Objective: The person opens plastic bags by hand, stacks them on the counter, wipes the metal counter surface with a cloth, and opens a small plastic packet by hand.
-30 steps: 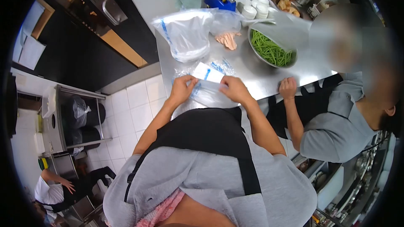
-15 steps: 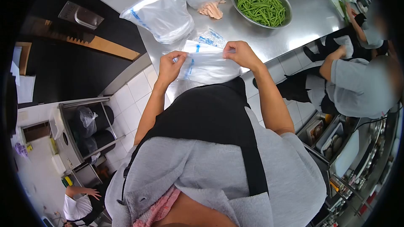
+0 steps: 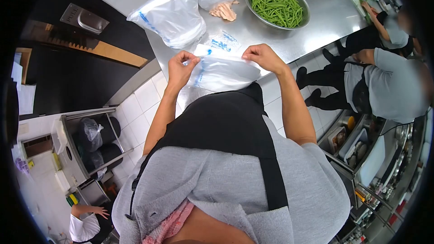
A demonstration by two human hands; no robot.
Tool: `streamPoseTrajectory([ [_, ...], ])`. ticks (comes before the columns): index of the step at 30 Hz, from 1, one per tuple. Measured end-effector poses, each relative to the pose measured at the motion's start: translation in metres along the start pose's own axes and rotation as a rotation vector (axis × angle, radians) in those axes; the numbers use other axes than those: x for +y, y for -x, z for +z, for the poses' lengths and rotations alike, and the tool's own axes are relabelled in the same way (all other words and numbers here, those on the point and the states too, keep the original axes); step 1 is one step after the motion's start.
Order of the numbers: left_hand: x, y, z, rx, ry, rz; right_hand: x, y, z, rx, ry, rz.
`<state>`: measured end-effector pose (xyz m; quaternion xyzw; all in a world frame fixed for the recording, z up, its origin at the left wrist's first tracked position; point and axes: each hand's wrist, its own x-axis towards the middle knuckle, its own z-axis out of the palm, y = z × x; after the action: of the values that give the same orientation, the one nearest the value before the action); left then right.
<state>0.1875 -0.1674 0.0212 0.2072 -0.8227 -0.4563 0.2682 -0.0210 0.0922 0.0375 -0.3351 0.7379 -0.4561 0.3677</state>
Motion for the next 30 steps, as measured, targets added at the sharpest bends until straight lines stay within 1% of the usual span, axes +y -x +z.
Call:
streamPoseTrajectory([
  [1, 0.007, 0.001, 0.000, 0.060, -0.034, 0.077, -0.005, 0.000, 0.001, 0.011, 0.019, 0.022],
  [3, 0.019, 0.000, -0.003, 0.049, -0.047, 0.108, -0.015, 0.000, 0.002, 0.029, 0.057, 0.067],
  [4, 0.025, 0.002, -0.005, 0.044, -0.056, 0.120, -0.013, -0.002, 0.004, 0.037, 0.023, 0.055],
  [7, 0.044, 0.005, 0.000, 0.013, -0.068, 0.386, -0.003, -0.012, 0.010, 0.057, -0.067, 0.009],
  [10, 0.058, 0.007, 0.016, -0.317, -0.083, 0.464, -0.002, -0.018, 0.017, 0.071, -0.105, -0.035],
  [11, 0.056, 0.009, 0.024, -0.342, -0.147, 0.463, -0.005, -0.020, 0.019, 0.087, -0.092, -0.048],
  [13, 0.035, 0.012, 0.043, -0.388, -0.277, 0.470, -0.007, -0.023, 0.021, 0.132, -0.107, -0.078],
  [15, -0.002, 0.026, 0.059, -0.580, -0.446, 0.370, 0.006, -0.038, 0.021, 0.201, -0.157, -0.137],
  [16, -0.022, 0.023, 0.067, -0.653, -0.543, 0.345, 0.016, -0.046, 0.022, 0.316, -0.202, -0.179],
  [17, -0.039, 0.029, 0.072, -0.610, -0.574, 0.434, 0.013, -0.051, 0.017, 0.444, -0.030, -0.263],
  [18, -0.052, 0.036, 0.077, -0.547, -0.614, 0.499, 0.010, -0.057, 0.009, 0.552, 0.101, -0.280],
  [19, -0.050, 0.038, 0.075, -0.555, -0.616, 0.508, -0.007, -0.059, 0.005, 0.695, 0.088, -0.374],
  [20, -0.045, 0.039, 0.073, -0.523, -0.566, 0.510, -0.030, -0.062, -0.004, 0.796, -0.010, -0.316],
  [22, -0.041, 0.040, 0.071, -0.545, -0.517, 0.518, -0.065, -0.071, -0.030, 1.085, 0.013, -0.511],
  [24, -0.034, 0.040, 0.070, -0.607, -0.524, 0.467, -0.113, -0.064, -0.056, 1.182, -0.283, -0.640],
  [25, -0.030, 0.038, 0.068, -0.639, -0.527, 0.432, -0.139, -0.057, -0.067, 1.215, -0.433, -0.700],
  [28, -0.019, 0.031, 0.061, -0.686, -0.439, 0.385, -0.208, -0.026, -0.080, 1.160, -0.473, -0.905],
  [29, -0.019, 0.027, 0.057, -0.710, -0.423, 0.394, -0.219, -0.017, -0.077, 1.042, -0.562, -0.919],
  [30, -0.020, 0.020, 0.053, -0.558, -0.193, 0.269, -0.219, -0.012, -0.074, 0.968, -0.479, -0.849],
])
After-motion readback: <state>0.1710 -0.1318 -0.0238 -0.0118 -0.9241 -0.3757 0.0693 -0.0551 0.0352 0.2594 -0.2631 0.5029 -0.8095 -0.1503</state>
